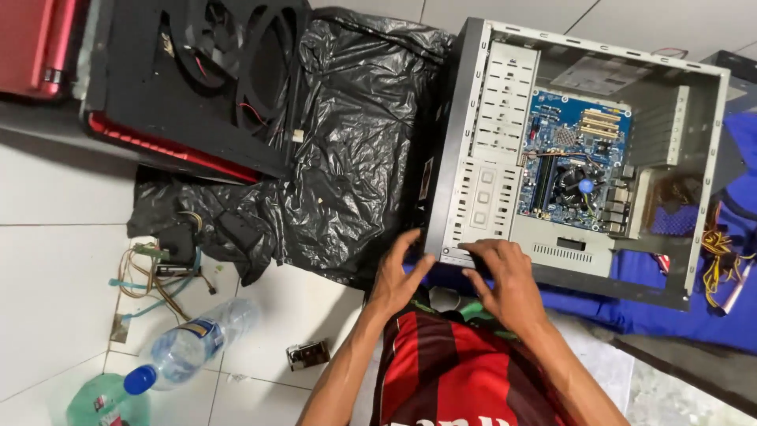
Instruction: Reassembling internal components of a desktop computer, including installing the power supply and connecting cables.
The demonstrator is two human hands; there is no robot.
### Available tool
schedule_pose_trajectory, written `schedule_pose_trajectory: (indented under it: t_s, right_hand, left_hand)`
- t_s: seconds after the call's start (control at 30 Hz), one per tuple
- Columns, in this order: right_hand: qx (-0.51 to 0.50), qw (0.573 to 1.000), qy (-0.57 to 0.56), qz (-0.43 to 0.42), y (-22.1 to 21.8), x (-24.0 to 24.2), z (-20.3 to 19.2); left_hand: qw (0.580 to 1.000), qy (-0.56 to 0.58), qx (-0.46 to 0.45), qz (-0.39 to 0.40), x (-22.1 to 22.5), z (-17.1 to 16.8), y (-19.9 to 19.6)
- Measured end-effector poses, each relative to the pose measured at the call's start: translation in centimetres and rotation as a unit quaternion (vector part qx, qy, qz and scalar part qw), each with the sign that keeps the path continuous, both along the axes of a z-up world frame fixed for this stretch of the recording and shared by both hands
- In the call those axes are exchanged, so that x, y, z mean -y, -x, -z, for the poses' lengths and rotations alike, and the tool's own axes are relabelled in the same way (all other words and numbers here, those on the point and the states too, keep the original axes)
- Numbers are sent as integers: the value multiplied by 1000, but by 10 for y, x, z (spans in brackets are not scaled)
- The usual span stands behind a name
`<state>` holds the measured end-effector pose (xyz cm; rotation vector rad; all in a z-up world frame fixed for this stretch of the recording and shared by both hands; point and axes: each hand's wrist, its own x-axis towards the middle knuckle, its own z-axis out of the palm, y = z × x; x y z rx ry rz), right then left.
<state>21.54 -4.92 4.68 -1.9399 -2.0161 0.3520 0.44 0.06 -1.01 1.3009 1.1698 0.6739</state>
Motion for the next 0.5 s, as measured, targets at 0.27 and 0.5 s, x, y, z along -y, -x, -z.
schedule_pose_trajectory:
  t_s: [0.27,0.5]
  right_hand:
    - [168,983,-10,72,-25,35,14]
    - [24,998,26,-49,-58,36,-10]
  left_hand:
    - [989,65,86,-105,4,-33,-49]
    - [989,83,75,-96,-32,-23,-51]
